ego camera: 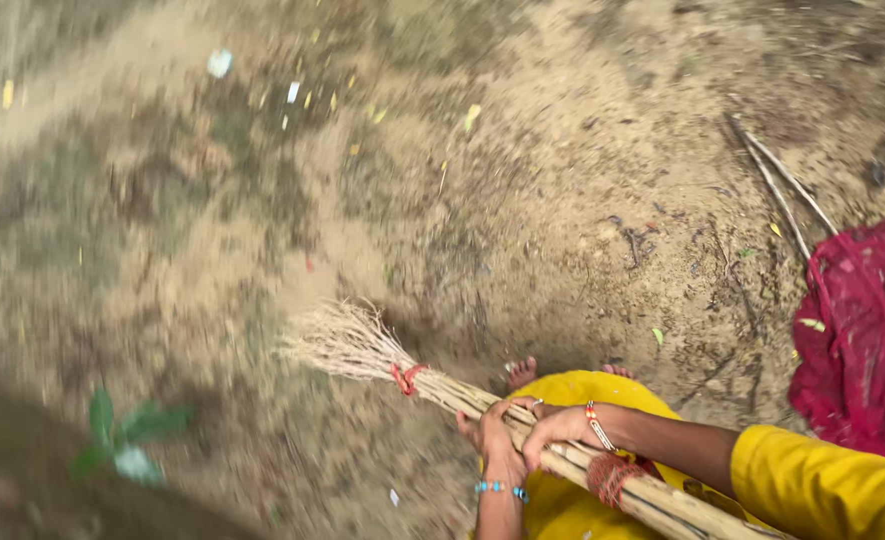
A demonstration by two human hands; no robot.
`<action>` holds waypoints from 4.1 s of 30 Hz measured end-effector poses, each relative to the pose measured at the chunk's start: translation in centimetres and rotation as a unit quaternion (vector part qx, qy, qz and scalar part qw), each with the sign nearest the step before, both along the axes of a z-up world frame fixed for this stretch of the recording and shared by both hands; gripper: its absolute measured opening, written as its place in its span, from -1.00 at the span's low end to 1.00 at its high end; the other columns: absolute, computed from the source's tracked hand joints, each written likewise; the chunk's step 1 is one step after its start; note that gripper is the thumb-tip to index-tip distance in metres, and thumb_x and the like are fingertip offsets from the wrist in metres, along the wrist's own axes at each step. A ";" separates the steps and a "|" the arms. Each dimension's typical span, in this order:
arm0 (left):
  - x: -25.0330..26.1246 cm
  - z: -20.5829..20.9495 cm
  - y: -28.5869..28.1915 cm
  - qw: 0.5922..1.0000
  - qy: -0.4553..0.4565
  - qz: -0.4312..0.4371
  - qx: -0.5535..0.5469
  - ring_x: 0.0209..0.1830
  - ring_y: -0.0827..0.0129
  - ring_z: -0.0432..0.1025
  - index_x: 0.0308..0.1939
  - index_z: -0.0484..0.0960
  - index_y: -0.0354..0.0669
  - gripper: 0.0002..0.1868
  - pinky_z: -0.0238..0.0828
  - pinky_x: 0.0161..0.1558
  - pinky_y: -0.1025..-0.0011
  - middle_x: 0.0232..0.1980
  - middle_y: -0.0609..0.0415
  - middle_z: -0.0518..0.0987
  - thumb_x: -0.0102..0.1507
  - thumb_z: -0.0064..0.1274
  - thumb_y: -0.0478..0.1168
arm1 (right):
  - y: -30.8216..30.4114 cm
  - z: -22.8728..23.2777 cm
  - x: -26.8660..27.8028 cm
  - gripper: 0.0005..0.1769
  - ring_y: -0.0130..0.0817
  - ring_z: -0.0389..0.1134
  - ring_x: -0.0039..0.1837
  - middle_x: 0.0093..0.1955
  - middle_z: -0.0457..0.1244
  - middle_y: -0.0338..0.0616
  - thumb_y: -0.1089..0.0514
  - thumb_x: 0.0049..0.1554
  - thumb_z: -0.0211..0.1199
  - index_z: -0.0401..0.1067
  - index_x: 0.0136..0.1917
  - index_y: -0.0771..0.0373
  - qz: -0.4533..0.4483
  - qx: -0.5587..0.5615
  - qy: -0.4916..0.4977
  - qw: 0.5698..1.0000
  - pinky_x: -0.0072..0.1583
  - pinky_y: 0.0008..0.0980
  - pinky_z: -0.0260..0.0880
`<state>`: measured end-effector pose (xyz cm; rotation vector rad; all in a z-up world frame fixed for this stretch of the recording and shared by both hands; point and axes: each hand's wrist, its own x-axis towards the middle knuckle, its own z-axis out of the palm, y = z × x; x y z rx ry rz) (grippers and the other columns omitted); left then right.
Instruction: The person sweeps dirt and debris across an outdoor ground surface using a bundle broom.
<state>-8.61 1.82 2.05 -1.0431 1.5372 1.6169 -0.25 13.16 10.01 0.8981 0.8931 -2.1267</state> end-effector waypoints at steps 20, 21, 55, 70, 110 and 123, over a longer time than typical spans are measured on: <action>15.4 1.9 25.1 0.960 0.015 -0.157 0.231 -0.20 -0.03 0.48 0.58 -0.36 0.41 0.07 0.54 -0.28 0.09 -0.10 -0.21 0.47 0.23 -0.12 -0.52 | 20.3 0.3 17.1 -0.18 -0.32 0.29 -0.42 -0.36 0.31 -0.12 0.31 -0.15 0.40 0.12 0.33 0.12 -0.120 0.156 -0.054 0.979 -0.36 -0.29 0.33; 15.4 1.6 24.2 0.958 -0.011 -0.106 0.267 -0.29 -0.03 0.44 0.58 -0.34 0.46 0.06 0.49 -0.32 0.09 -0.18 -0.25 0.48 0.21 -0.18 -0.52 | 20.0 -0.8 16.9 -0.31 -0.29 0.31 -0.41 -0.37 0.31 -0.09 0.31 -0.13 0.42 0.19 0.23 0.28 -0.112 0.150 -0.056 0.981 -0.35 -0.28 0.34; -2.6 -1.0 4.2 0.941 0.012 -0.114 0.318 -0.57 0.23 0.56 0.12 0.49 -0.52 -0.49 0.51 -0.62 0.33 -0.30 -0.10 0.64 0.23 0.16 -0.15 | 6.9 -5.5 -4.6 -0.71 -0.26 0.42 -0.32 -0.28 0.41 -0.06 0.07 -0.08 0.42 0.52 -0.13 0.26 0.072 0.054 -0.101 0.991 -0.22 -0.29 0.52; -1.3 -14.1 13.2 0.940 -0.053 -0.209 0.263 -0.24 0.14 0.50 0.26 0.26 -0.20 -0.48 0.59 -0.35 0.18 -0.12 -0.08 0.54 0.30 0.13 -0.23 | 10.8 -6.4 2.5 -0.55 -0.44 0.18 -0.58 -0.50 0.26 -0.22 -0.23 0.03 0.40 0.50 -0.20 0.21 -0.071 -0.111 -0.140 0.981 -0.58 -0.42 0.22; -11.7 -1.0 18.9 0.955 0.037 -0.226 0.188 -0.35 -0.04 0.56 0.33 -0.15 0.09 -0.22 0.56 -0.35 0.09 -0.11 -0.29 0.56 0.18 -0.02 -0.33 | 14.6 -4.3 -8.3 -0.85 -0.49 0.26 -0.45 -0.39 0.26 -0.24 0.23 0.03 0.20 0.34 -0.08 0.15 -0.226 0.033 -0.080 0.970 -0.42 -0.45 0.26; -27.0 -9.7 4.1 0.956 0.048 -0.017 0.288 -0.41 0.17 0.54 -0.09 0.45 -0.08 -0.73 0.48 -0.43 0.27 -0.27 -0.05 0.60 0.23 0.15 -0.10 | 3.8 -8.7 -30.5 -0.70 -0.43 0.14 -0.58 -0.60 0.15 -0.29 0.10 0.02 0.33 0.31 -0.47 0.08 0.097 -0.125 -0.070 0.985 -0.47 -0.34 0.16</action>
